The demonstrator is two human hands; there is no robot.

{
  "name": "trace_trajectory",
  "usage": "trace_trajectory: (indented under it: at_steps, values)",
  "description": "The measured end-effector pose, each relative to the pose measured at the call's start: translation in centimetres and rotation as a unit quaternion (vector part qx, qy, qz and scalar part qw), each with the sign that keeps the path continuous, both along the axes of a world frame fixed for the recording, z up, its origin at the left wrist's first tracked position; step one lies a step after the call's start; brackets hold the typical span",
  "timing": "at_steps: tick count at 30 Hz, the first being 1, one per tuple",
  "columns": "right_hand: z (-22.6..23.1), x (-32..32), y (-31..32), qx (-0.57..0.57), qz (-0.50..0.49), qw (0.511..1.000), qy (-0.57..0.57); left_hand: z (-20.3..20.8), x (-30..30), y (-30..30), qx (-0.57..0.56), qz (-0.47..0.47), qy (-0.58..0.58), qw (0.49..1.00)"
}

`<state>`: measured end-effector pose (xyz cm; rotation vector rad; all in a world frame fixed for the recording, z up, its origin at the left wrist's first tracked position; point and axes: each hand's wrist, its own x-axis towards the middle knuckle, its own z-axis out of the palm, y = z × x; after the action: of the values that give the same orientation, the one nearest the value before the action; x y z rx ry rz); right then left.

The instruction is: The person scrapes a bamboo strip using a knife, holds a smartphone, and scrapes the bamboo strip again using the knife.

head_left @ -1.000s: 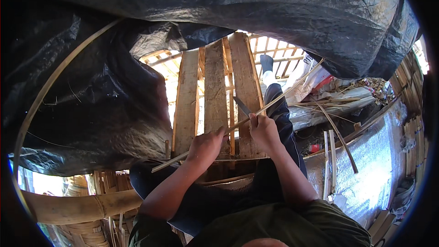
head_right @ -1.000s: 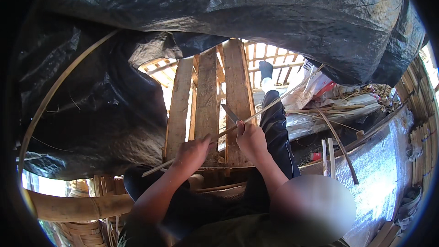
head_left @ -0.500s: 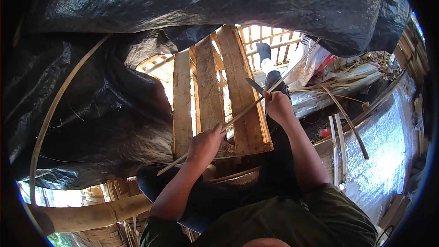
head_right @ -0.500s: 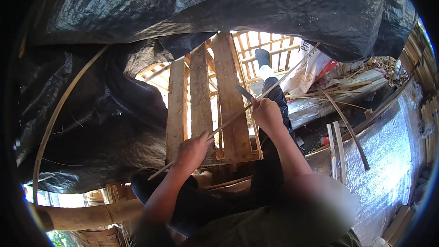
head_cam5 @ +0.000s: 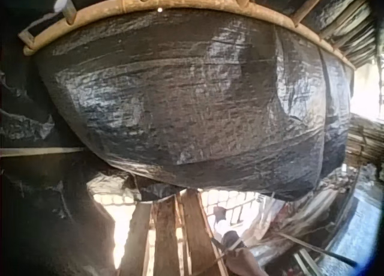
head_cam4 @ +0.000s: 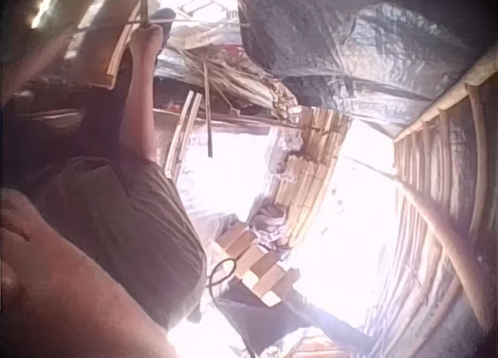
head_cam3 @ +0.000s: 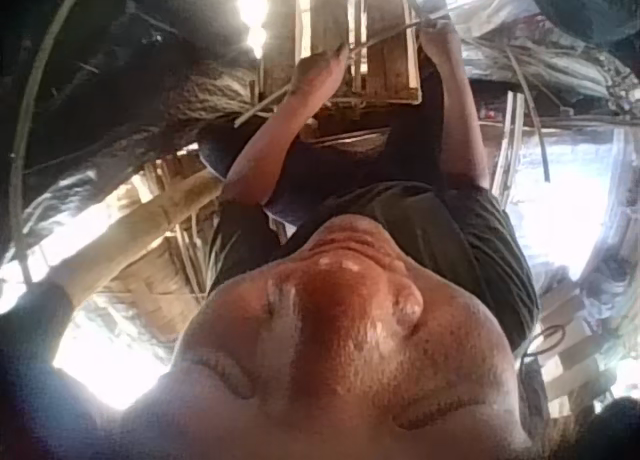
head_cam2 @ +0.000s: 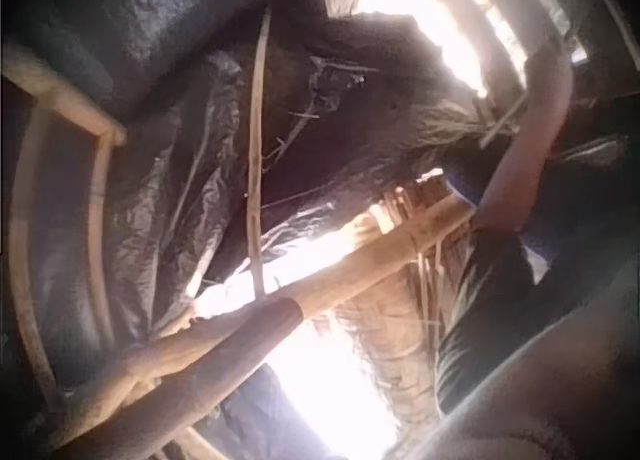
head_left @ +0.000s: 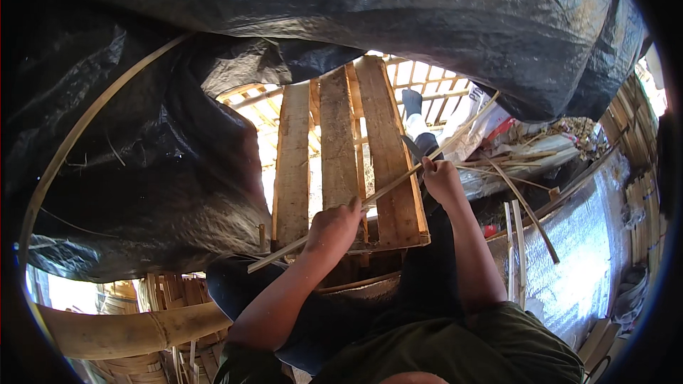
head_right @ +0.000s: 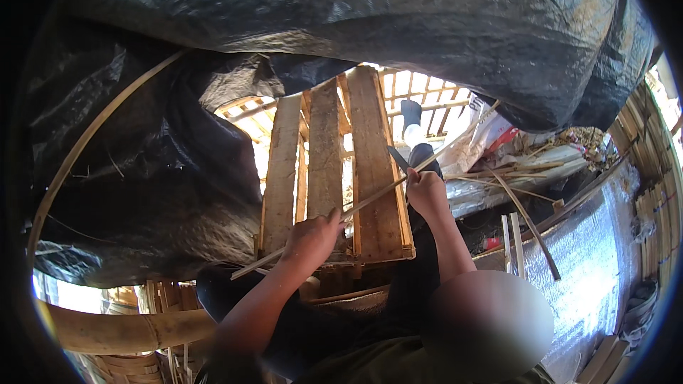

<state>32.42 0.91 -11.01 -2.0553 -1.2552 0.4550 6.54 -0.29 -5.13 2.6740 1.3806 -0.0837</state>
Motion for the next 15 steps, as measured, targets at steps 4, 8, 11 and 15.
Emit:
trace_trajectory:
  at_steps: [4,8,11,15]
  values:
    - [1.4,-1.4,-0.1,-0.100,0.022,0.991,0.091,-1.0,-0.7,0.1,0.046,-0.032,0.022,0.998]
    - [1.0,-1.6,0.5,-0.104,0.034,0.990,0.092,-2.3,-3.0,0.5,0.111,0.045,-0.020,0.993]
    - [3.8,-2.6,0.0,-0.141,0.030,0.981,0.127,0.6,-4.2,1.5,-0.025,0.059,-0.005,0.998]
    - [4.0,-0.9,-0.2,-0.175,-0.032,0.983,0.050,1.9,-4.3,1.9,0.033,0.024,-0.042,0.998]
